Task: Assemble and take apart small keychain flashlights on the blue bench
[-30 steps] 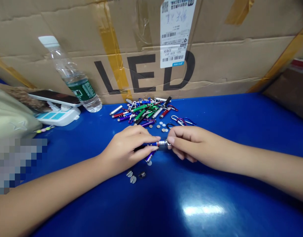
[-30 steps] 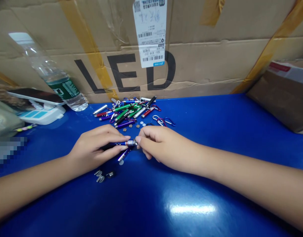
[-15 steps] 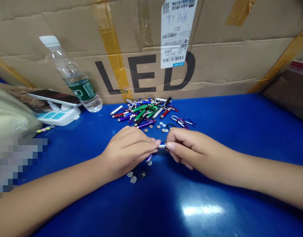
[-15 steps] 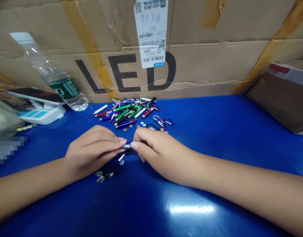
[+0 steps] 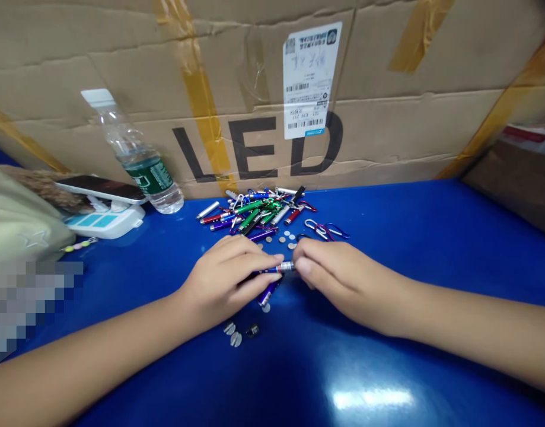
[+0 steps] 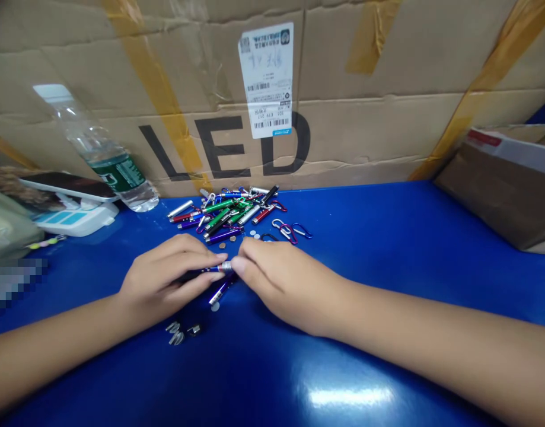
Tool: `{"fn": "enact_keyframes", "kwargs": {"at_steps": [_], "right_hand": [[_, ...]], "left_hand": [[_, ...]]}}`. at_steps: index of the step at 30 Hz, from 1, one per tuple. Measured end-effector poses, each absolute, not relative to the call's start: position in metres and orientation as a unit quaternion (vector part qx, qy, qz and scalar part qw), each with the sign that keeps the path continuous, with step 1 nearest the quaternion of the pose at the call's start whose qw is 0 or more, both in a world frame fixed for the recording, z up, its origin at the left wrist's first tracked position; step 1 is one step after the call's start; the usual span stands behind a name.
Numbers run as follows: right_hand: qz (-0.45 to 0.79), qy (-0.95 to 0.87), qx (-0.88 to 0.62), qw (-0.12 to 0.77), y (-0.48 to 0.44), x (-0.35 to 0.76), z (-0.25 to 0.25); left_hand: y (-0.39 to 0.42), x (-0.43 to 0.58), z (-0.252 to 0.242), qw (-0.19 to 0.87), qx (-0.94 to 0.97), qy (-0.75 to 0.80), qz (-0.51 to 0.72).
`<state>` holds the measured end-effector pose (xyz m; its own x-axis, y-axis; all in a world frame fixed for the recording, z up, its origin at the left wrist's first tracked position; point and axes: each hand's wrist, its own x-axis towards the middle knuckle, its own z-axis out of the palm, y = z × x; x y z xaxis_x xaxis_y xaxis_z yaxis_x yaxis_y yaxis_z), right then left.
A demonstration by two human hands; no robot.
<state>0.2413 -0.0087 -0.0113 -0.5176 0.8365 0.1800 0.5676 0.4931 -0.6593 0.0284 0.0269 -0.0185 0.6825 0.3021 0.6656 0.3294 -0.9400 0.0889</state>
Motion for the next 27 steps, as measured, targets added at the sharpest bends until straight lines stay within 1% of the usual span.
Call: {"fn": "enact_keyframes", "kwargs": {"at_steps": [2,3,5,7,9,15,18,20,25,27], "right_hand": [[0.129,-0.887,-0.385,0.220,-0.006,0.246,-0.015],[0.080,-0.904,-0.366,0.205,-0.005,0.248,-0.017],[0.029,-0.920,-0.345,0.183,-0.005,0.249,-0.020],[0.037,-0.919,-0.354,0.171,-0.008,0.248,-0.021],[0.083,-0.908,-0.373,0.170,-0.012,0.244,-0.020],[0.303,-0.832,-0.417,0.205,-0.024,0.233,-0.009],[0.386,-0.787,-0.443,0.190,-0.023,0.232,-0.003],[0.369,-0.792,-0.450,0.185,-0.020,0.232,-0.002],[0.186,-0.854,-0.452,0.177,-0.012,0.238,-0.011],[0.170,-0.865,-0.440,0.173,-0.011,0.238,-0.014]], "left_hand": [[0.027,0.029,-0.017,0.003,-0.920,-0.169,-0.354],[0.027,0.028,-0.017,-0.003,-0.922,-0.165,-0.351],[0.027,0.027,-0.018,-0.015,-0.925,-0.156,-0.347],[0.028,0.026,-0.020,-0.022,-0.926,-0.144,-0.349],[0.029,0.024,-0.022,-0.024,-0.925,-0.128,-0.356],[0.025,0.020,-0.024,-0.014,-0.926,-0.119,-0.359],[0.024,0.020,-0.023,0.000,-0.923,-0.126,-0.364],[0.025,0.022,-0.023,-0.002,-0.920,-0.137,-0.366],[0.030,0.027,-0.024,-0.021,-0.911,-0.166,-0.376],[0.030,0.028,-0.024,-0.023,-0.912,-0.152,-0.379]]}}
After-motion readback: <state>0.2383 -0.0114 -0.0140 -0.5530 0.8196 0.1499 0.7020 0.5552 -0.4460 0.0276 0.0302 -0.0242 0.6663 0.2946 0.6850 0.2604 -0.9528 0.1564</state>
